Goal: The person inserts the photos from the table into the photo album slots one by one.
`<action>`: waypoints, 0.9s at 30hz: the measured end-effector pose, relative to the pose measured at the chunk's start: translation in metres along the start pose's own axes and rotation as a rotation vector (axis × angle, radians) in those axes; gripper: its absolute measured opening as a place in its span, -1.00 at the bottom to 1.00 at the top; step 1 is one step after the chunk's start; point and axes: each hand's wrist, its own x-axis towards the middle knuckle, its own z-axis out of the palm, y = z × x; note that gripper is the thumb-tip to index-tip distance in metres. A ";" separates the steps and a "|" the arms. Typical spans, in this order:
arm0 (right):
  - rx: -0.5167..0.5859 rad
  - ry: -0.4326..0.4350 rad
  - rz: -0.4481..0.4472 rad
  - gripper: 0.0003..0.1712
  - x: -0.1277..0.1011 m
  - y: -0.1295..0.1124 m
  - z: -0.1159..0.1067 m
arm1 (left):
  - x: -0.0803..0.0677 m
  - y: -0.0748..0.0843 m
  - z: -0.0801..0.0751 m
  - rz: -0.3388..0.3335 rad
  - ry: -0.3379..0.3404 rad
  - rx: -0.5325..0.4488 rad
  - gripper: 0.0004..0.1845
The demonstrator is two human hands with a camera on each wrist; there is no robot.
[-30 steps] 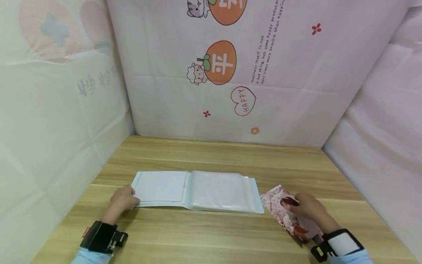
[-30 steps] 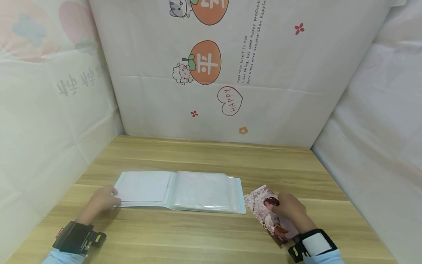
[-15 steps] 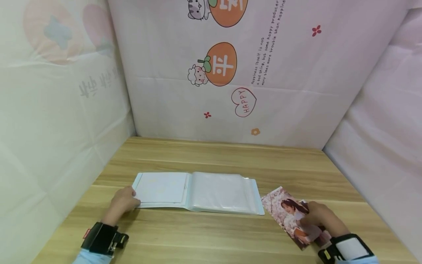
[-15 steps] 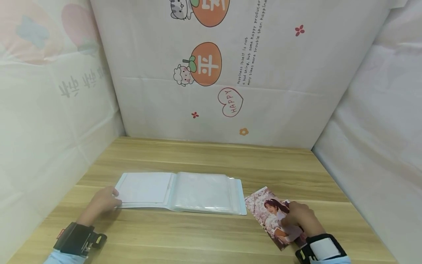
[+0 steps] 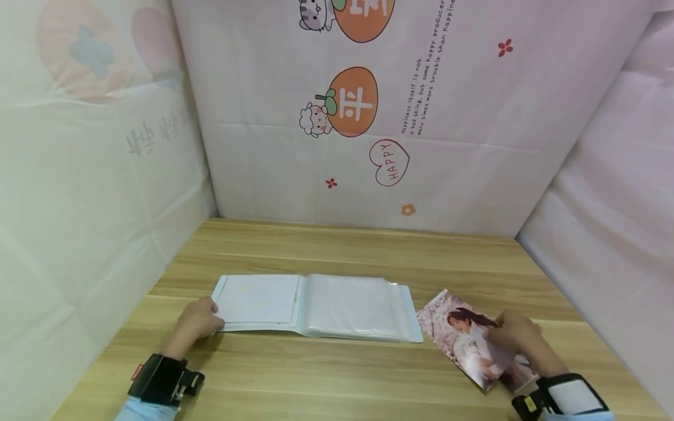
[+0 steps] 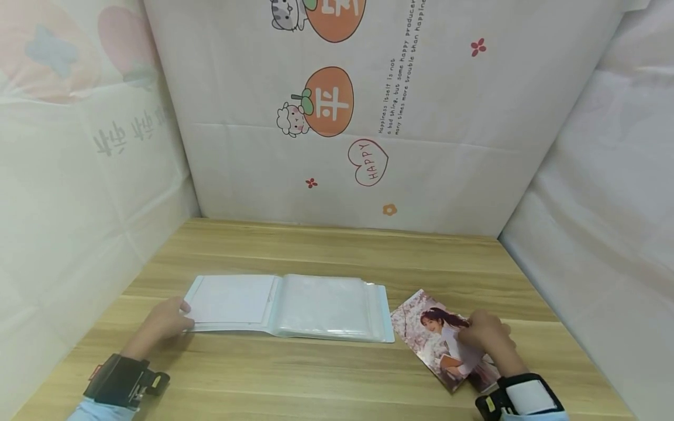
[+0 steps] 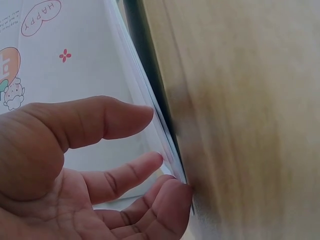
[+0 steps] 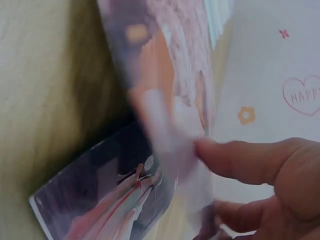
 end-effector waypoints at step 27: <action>0.688 -0.117 0.141 -0.88 -0.004 0.016 -0.011 | 0.001 0.002 -0.001 -0.046 -0.038 -0.024 -0.67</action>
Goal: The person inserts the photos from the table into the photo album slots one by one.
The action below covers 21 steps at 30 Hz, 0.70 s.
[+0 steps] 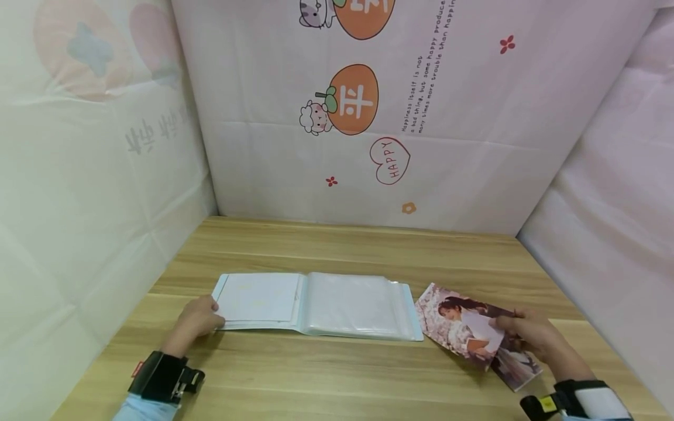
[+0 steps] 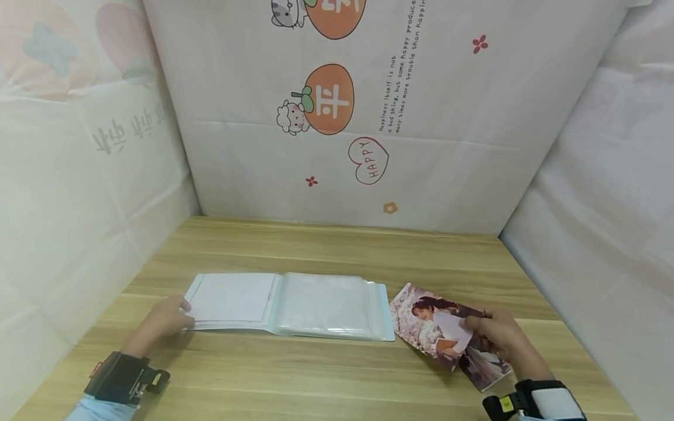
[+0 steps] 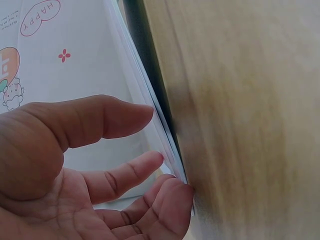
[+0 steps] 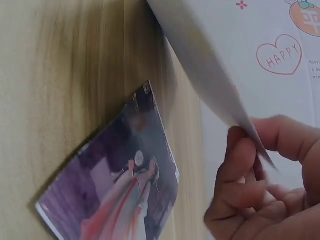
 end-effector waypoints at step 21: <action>-0.008 0.028 -0.173 -0.62 -0.002 -0.004 0.016 | 0.000 0.000 0.001 -0.012 0.013 0.000 -0.67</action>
